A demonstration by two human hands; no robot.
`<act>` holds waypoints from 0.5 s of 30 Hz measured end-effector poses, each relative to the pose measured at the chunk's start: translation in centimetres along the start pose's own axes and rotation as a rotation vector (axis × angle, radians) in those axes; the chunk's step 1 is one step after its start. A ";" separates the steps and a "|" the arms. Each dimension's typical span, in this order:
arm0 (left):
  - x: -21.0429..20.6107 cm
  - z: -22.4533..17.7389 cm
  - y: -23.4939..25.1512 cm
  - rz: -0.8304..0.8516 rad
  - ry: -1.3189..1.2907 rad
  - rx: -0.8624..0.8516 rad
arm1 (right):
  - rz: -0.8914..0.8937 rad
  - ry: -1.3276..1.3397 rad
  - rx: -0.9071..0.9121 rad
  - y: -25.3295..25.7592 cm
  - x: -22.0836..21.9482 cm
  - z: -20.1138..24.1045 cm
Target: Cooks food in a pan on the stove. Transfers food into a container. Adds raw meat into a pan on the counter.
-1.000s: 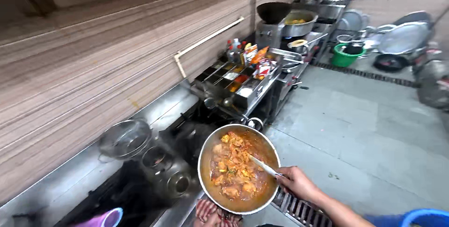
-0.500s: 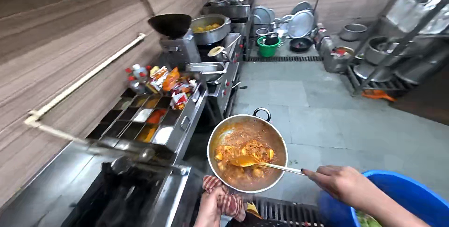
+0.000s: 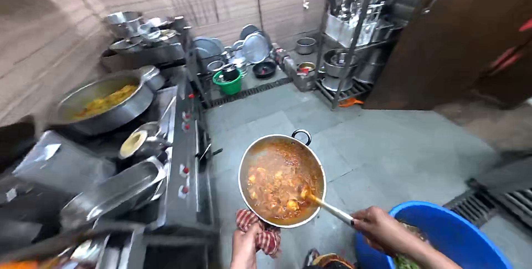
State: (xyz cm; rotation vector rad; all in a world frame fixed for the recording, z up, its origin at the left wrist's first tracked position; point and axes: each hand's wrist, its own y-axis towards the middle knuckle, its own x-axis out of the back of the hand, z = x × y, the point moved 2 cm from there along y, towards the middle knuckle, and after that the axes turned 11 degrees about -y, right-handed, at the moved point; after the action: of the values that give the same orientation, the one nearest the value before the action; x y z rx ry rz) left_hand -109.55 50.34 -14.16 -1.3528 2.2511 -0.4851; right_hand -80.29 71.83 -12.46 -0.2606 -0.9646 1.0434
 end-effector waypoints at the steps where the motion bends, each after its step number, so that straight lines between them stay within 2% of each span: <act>1: -2.7 0.0 1.8 0.040 0.022 0.001 | 0.018 0.129 0.002 0.9 0.6 -1.2; 5: -13.9 0.9 7.5 0.154 0.128 0.025 | -0.046 0.542 0.056 6.3 3.8 -5.5; 9: -26.1 1.7 11.4 0.222 0.153 0.072 | -0.195 0.753 0.088 12.7 10.8 -10.2; 12: -34.5 2.1 13.6 0.296 0.173 0.073 | -0.319 0.714 0.045 15.5 18.3 -13.5; 15: -42.3 2.5 15.7 0.363 0.201 0.069 | -0.444 0.563 -0.022 15.8 26.2 -16.5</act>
State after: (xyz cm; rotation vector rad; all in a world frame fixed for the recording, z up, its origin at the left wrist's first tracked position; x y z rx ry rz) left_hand -102.40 94.99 -15.54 -0.8647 2.5440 -0.5829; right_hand -73.09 105.54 -17.20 -0.3191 -0.4877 0.5054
